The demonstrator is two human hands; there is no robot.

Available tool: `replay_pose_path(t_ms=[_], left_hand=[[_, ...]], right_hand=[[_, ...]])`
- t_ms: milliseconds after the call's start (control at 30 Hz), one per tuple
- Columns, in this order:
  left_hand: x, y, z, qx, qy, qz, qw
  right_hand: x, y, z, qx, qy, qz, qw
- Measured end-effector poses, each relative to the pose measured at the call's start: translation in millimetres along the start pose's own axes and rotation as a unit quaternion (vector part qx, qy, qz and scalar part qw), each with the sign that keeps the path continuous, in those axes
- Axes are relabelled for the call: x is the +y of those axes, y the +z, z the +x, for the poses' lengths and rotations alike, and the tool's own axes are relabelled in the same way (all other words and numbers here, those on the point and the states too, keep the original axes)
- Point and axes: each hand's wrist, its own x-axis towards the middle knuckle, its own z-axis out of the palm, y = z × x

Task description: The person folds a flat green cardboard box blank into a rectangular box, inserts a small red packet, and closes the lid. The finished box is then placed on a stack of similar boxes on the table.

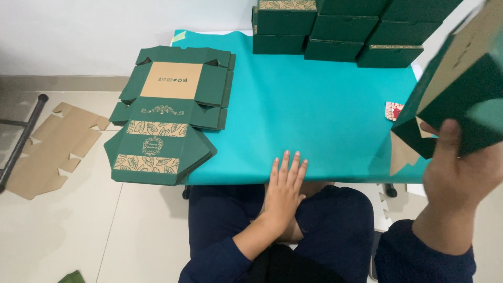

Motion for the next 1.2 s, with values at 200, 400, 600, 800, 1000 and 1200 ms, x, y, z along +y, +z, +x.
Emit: replay_pose_path(t_ms=[200,400,600,800,1000,1200], left_hand=[[-21,-12,-6,0.084,0.017,-0.142,0.986],[-83,-59,-22,0.258,0.208,-0.474,0.816],[-107,-33,-1,0.271,0.13,-0.37,0.879],[-126,-22,9,0.229,0.072,-0.313,0.919],[-137,3,-2,0.17,-0.054,-0.328,0.928],[-125,22,13,0.083,-0.181,-0.358,0.912]], right_hand=[[-31,79,-3,-0.057,-0.14,-0.275,0.95],[-19,152,-72,-0.199,-0.18,-0.368,0.89],[-54,145,-66,-0.293,-0.087,-0.34,0.889],[-61,143,-73,-0.353,-0.072,-0.353,0.863],[-72,145,-68,-0.396,-0.023,-0.321,0.86],[-78,160,-47,-0.371,-0.031,-0.178,0.911]])
